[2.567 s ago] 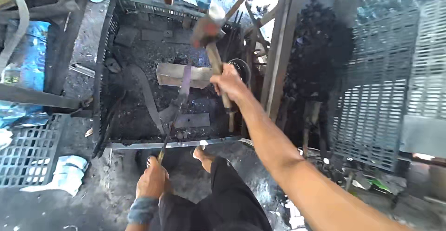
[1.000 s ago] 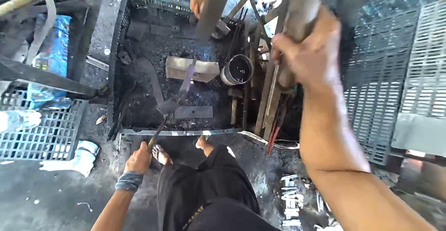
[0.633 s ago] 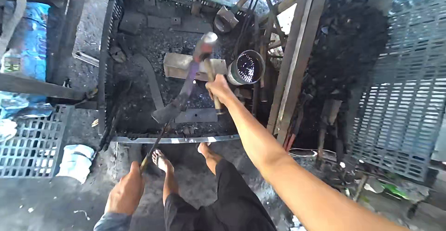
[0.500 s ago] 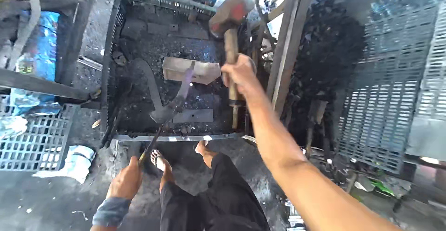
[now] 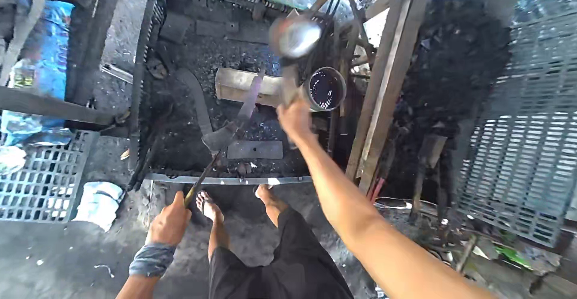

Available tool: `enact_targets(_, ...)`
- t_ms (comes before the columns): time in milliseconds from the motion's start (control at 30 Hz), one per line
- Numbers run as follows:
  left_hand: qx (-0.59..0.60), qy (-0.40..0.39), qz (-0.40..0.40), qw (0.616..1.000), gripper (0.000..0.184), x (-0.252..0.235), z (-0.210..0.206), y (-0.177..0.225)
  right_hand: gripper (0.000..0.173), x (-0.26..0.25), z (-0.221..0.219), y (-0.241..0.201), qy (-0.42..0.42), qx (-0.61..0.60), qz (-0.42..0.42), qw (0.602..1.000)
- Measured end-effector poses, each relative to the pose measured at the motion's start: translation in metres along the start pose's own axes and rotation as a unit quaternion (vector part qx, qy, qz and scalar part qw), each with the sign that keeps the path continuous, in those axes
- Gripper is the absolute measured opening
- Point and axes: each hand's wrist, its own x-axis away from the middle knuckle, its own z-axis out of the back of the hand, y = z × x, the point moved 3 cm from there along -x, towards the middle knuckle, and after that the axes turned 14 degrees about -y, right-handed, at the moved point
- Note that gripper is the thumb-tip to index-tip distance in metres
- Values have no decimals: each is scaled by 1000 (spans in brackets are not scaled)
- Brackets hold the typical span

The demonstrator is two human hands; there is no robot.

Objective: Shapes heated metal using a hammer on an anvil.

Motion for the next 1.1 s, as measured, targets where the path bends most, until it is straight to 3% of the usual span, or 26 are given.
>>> enact_targets(67,9,-2,-2,1000,43,3,-6,0,48,-27,-33,14,-112,-94,-45,988)
enact_targets(167,33,3,-31,999,48,13,-3,6,46,15,55,-60,-131,-189,45,972)
enact_targets(233,29,-1,-32,999,50,15,-3,7,47,68,127,-98,-69,-166,137,974)
enact_targets(333,31,9,-30,999,51,9,-1,6,52,124,217,-145,54,-26,222,973)
enact_targets(433,22,4,-15,1000,53,11,2,7,54,135,259,-164,191,95,248,945)
enact_targets(500,30,1,-10,999,56,9,1,8,54,122,244,-160,267,129,273,915)
enact_targets(567,40,-2,-11,999,54,2,-4,9,56,98,184,-132,280,124,246,920)
enact_targets(600,44,-4,-11,999,51,-2,-7,10,55,81,139,-107,247,115,210,939)
enact_targets(667,52,-7,-9,999,47,-9,-12,12,55,39,35,-42,85,69,77,991)
enact_targets(733,50,-8,-5,999,45,-7,-16,14,50,-9,-38,9,-70,-28,-25,997)
enact_targets(767,47,-8,-6,999,44,-2,-15,16,46,-20,-45,13,-116,-94,-42,988)
enact_targets(833,61,2,-21,998,46,6,-5,22,42,-11,1,-31,-149,-191,-1,970)
enact_targets(900,62,-5,-30,998,50,15,-3,28,44,39,71,-71,-125,-195,61,971)
enact_targets(1033,63,10,-34,997,53,-5,3,28,54,122,198,-135,12,-55,206,977)
enact_targets(1100,58,10,-27,998,53,-7,2,27,55,141,239,-150,96,28,236,967)
